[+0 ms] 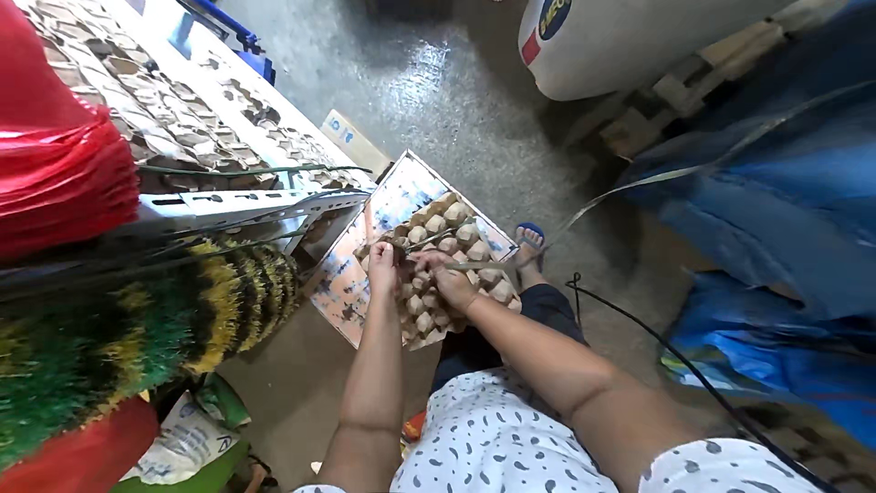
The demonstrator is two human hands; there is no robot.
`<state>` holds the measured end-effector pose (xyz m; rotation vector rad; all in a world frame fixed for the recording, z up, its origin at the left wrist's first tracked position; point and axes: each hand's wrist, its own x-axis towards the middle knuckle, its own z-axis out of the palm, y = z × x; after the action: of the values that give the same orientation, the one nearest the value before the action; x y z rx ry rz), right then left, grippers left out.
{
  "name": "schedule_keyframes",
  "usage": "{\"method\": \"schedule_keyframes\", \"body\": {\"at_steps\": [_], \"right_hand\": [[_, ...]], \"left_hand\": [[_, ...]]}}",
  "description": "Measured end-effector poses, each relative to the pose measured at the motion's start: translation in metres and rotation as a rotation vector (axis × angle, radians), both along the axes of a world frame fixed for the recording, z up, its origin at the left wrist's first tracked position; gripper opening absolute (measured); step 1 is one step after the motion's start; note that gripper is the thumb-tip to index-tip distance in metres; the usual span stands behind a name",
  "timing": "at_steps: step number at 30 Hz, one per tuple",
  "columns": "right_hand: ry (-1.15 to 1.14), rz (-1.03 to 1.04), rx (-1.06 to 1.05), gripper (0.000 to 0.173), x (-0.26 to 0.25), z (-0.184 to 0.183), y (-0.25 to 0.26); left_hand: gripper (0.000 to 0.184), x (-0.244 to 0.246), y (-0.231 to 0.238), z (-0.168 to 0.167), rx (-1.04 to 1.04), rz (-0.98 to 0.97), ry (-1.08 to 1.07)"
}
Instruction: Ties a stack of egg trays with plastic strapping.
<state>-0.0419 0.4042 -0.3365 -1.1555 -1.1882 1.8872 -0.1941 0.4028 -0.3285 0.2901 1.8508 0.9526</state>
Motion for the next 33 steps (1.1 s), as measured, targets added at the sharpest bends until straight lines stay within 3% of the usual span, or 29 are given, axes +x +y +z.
{"method": "schedule_keyframes", "body": {"at_steps": [2,6,9,12,18,21,24,26,29,30,31,33], "right_hand": [[-0.011,-0.001,-0.181,0.059,-0.003,0.008,-0.003],[-0.215,0.26,-0.162,0.051,0.008,0.008,-0.006],[-0.163,0.269,-0.093,0.048,0.013,0.009,-0.017],[-0.135,0.243,-0.202,0.046,0.014,0.006,-0.023],[-0.133,0.286,-0.157,0.046,0.034,-0.006,-0.02],[-0.118,0.419,0.016,0.053,0.042,0.005,-0.015],[-0.114,0.651,0.062,0.049,0.054,0.019,0.011],[-0.078,0.752,0.18,0.036,0.054,0.025,0.046],[-0.387,1.136,0.356,0.083,0.026,0.054,0.144],[-0.457,1.109,0.501,0.087,0.018,0.032,0.167],[-0.488,1.033,0.619,0.078,0.01,0.001,0.187],[-0.563,0.996,0.618,0.055,-0.009,-0.051,0.223]], "left_hand": [[0.013,0.006,0.005,0.005,0.108,0.096,-0.086],[0.018,0.015,0.029,0.0,0.224,0.29,-0.148],[0.016,0.025,0.05,-0.009,0.177,0.392,-0.013],[0.018,0.032,0.062,-0.023,0.08,0.434,0.214],[0.028,0.047,0.067,-0.058,0.187,0.336,0.606],[0.028,0.026,0.071,-0.046,0.261,0.338,0.549],[0.038,-0.021,0.071,0.001,0.347,0.329,0.491],[0.04,-0.043,0.041,0.033,0.437,0.332,0.53],[0.047,-0.015,-0.061,0.053,0.257,0.314,0.74],[0.05,0.009,-0.099,0.048,0.147,0.403,0.776],[0.053,0.038,-0.132,0.04,0.009,0.545,0.746],[0.057,0.097,-0.175,0.018,-0.267,0.866,0.495]]}}
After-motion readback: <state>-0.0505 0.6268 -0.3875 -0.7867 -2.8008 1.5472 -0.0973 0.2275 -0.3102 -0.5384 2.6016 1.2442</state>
